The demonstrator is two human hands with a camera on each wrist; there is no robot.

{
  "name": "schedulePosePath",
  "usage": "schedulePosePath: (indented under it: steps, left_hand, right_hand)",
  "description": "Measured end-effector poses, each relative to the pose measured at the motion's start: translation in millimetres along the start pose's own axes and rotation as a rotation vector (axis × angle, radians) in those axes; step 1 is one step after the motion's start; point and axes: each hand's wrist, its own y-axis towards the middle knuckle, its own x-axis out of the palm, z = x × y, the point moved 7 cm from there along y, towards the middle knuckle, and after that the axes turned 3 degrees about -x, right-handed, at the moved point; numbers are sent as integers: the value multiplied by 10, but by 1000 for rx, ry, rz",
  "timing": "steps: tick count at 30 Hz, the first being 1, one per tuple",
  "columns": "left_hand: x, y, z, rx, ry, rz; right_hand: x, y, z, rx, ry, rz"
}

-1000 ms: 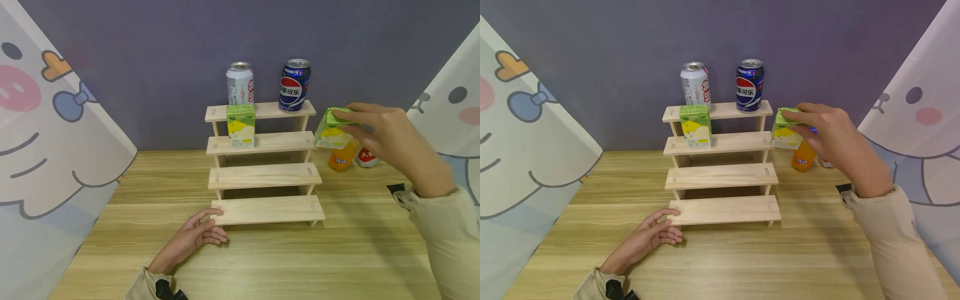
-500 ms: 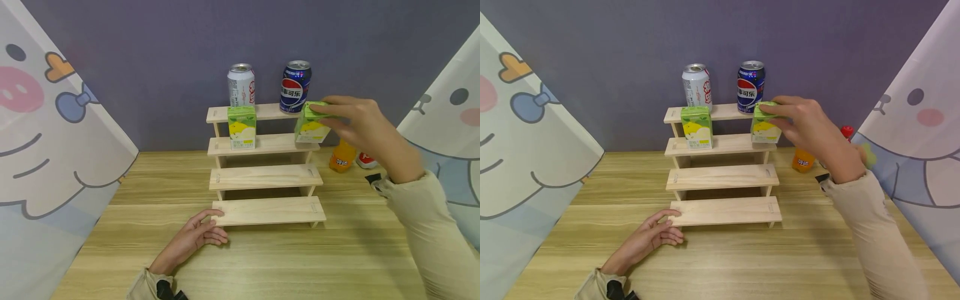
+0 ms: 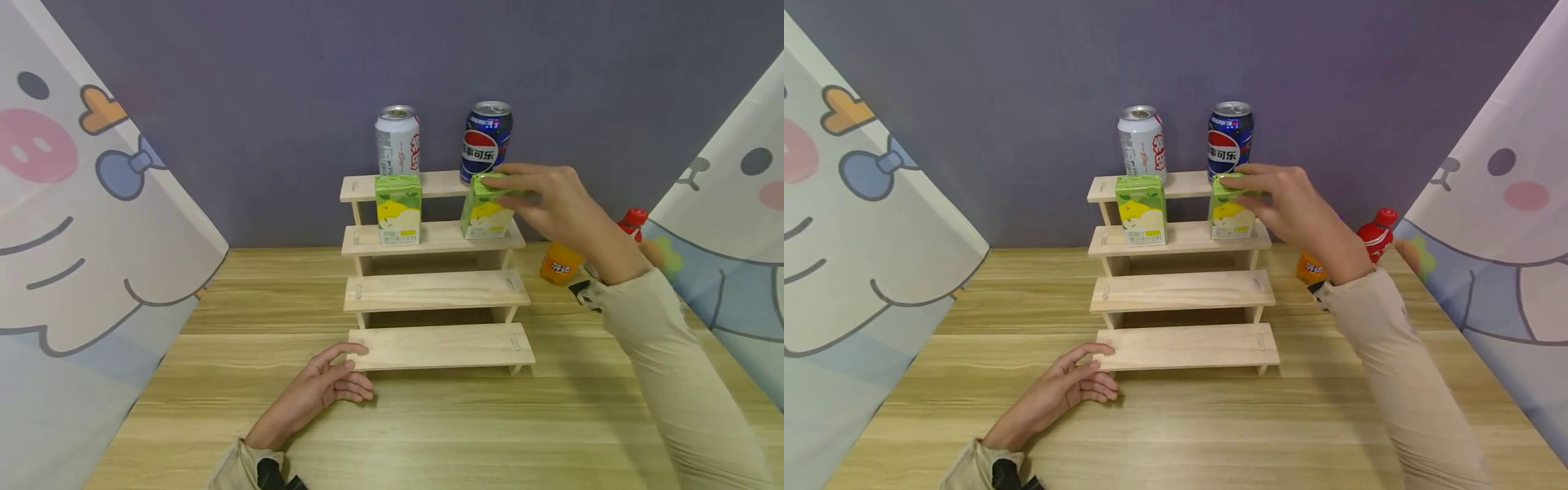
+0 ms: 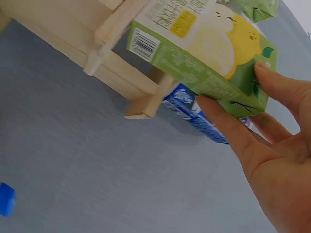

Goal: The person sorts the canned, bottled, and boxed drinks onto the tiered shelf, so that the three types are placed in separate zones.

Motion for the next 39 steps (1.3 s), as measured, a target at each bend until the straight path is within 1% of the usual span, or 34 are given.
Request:
schedulePosePath:
  steps: [7, 11, 14, 17, 21, 24, 32, 39]
  left_hand:
    - [-6, 2, 0, -13, 11, 4]
    - [-12, 4, -6, -19, 6, 10]
    - [-13, 5, -3, -4, 4, 6]
    - [-9, 7, 1, 0, 2, 4]
    - [-14, 9, -8, -16, 10, 15]
    - [-24, 6, -14, -26, 17, 25]
    - [-23, 0, -21, -41, 26, 37]
    - [-9, 9, -8, -19, 20, 12]
  right_hand:
    - [137, -20, 143, 61, 21, 67]
    - [206, -61, 195, 85, 39, 153]
    - [241, -108, 224, 100, 52, 228]
    - [273, -161, 242, 125, 58, 275]
    - [308, -229, 231, 145, 62, 292]
    - [329, -263, 214, 144, 48, 292]
    - [258, -399, 182, 141, 3, 301]
    - [182, -588, 185, 140, -29, 313]
